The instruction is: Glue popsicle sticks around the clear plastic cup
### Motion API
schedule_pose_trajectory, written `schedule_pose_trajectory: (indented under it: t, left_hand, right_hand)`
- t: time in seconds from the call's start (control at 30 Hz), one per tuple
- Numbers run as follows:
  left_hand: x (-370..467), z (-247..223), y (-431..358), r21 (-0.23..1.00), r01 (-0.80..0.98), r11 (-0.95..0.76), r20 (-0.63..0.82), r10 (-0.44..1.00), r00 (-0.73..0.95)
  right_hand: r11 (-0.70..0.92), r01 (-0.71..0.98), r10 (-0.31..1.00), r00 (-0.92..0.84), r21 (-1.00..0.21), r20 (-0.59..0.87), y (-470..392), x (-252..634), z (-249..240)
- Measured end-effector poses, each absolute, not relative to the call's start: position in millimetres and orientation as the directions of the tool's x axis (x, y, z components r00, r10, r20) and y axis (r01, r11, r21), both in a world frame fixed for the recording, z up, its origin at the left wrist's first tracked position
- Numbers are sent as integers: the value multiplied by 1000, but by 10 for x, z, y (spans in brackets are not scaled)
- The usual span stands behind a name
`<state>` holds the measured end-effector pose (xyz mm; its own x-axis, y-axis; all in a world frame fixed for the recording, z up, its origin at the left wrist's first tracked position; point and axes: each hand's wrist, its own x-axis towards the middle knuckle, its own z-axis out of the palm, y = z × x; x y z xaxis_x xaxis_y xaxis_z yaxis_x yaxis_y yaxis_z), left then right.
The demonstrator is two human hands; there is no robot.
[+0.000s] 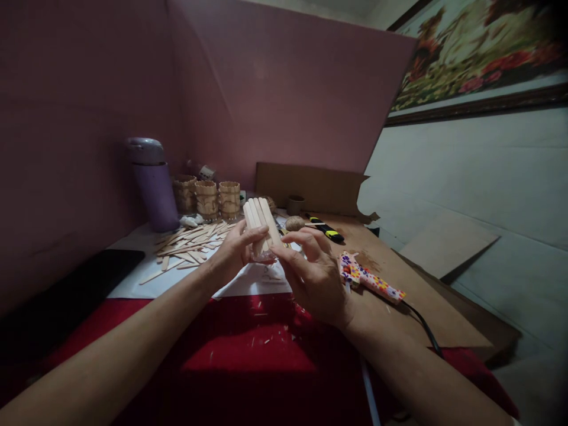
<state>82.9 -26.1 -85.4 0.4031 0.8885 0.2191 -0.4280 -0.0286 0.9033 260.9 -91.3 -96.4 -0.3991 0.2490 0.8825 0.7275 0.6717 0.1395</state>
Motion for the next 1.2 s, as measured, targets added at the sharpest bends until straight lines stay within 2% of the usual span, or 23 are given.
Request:
schedule_pose_trajectory:
  t: [0.37,0.63,0.83,1.2]
  left_hand:
    - [847,-797,-336,896,-444,11,184,901,394]
    - [861,-809,-329,901,-434,2,193,894,405]
    - [880,-857,-316,896,-444,-6,203,894,399]
    - [865,-845,-342,888,-460,27,200,876,438]
  right_hand:
    - [657,737,236,-402,159,885,-893,2607,-971]
    - [687,718,234,-367,114,901,-895,2614,-961]
    - [678,716,215,-412,169,885,-886,2615,-971]
    - [675,719,210,-404,167,890,-881,2621,-979]
